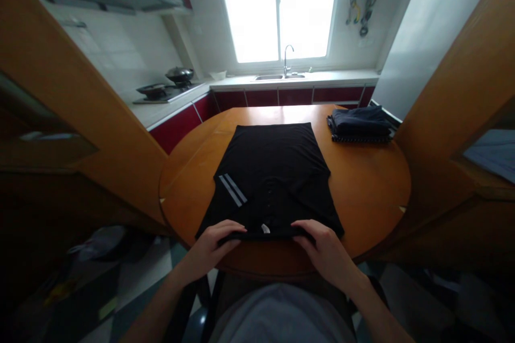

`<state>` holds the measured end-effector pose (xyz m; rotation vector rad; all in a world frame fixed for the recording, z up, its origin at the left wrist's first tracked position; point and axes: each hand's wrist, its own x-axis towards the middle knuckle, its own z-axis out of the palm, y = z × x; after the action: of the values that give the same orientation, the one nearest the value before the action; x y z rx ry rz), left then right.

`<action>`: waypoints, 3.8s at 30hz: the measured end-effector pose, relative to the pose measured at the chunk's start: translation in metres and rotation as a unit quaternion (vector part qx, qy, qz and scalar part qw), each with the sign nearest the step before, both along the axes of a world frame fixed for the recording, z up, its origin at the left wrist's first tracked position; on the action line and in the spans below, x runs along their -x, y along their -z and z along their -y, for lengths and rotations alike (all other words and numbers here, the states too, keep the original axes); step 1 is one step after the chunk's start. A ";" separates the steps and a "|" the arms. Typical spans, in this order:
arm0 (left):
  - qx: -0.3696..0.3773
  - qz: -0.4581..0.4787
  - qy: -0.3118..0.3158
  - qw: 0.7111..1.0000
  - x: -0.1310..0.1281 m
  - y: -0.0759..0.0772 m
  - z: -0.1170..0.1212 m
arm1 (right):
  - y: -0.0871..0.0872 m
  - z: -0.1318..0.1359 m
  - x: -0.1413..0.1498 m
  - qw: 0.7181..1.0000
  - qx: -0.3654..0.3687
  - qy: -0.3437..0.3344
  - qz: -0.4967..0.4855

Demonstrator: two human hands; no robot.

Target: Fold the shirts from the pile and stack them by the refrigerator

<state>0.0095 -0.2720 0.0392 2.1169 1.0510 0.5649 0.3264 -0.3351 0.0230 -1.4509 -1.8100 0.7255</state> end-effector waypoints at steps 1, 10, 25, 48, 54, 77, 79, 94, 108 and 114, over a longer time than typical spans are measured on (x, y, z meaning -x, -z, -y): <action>0.006 0.003 -0.024 1.000 -0.001 -0.001 -0.001 | 0.000 -0.003 0.001 1.000 0.001 0.022 -0.004; -0.030 0.021 -0.155 0.987 -0.013 0.005 -0.020 | 0.007 -0.037 0.015 0.988 -0.037 0.142 0.045; -0.211 -0.135 -0.198 0.948 -0.025 0.014 -0.031 | 0.020 -0.038 0.022 0.950 -0.092 0.227 0.193; -0.253 -0.194 0.101 0.942 -0.054 0.018 -0.002 | 0.029 -0.016 0.060 0.946 -0.126 -0.021 0.298; -0.269 -0.212 0.093 0.935 -0.053 0.015 0.002 | 0.035 -0.011 0.062 0.943 -0.129 0.022 0.307; -0.277 -0.210 0.099 0.932 -0.052 0.014 -0.001 | 0.052 0.034 -0.003 0.931 -0.129 0.141 0.312; -0.273 -0.208 0.090 0.935 -0.054 0.015 0.000 | 0.050 0.036 -0.010 0.942 -0.135 0.175 0.253; -0.271 -0.226 0.076 0.933 -0.058 0.017 0.004 | 0.026 -0.032 0.048 0.955 -0.151 -0.015 0.253; -0.291 -0.301 -0.086 0.904 -0.012 0.040 0.033 | 0.033 -0.031 0.047 0.944 -0.143 0.002 0.299; -0.289 -0.291 -0.104 0.906 0.008 0.047 0.049 | 0.029 -0.030 0.048 0.944 -0.137 0.005 0.299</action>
<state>0.0019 -0.3212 -0.0082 2.8188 1.6033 0.3703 0.2784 -0.3056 -0.0060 -1.5898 -2.2355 -0.0007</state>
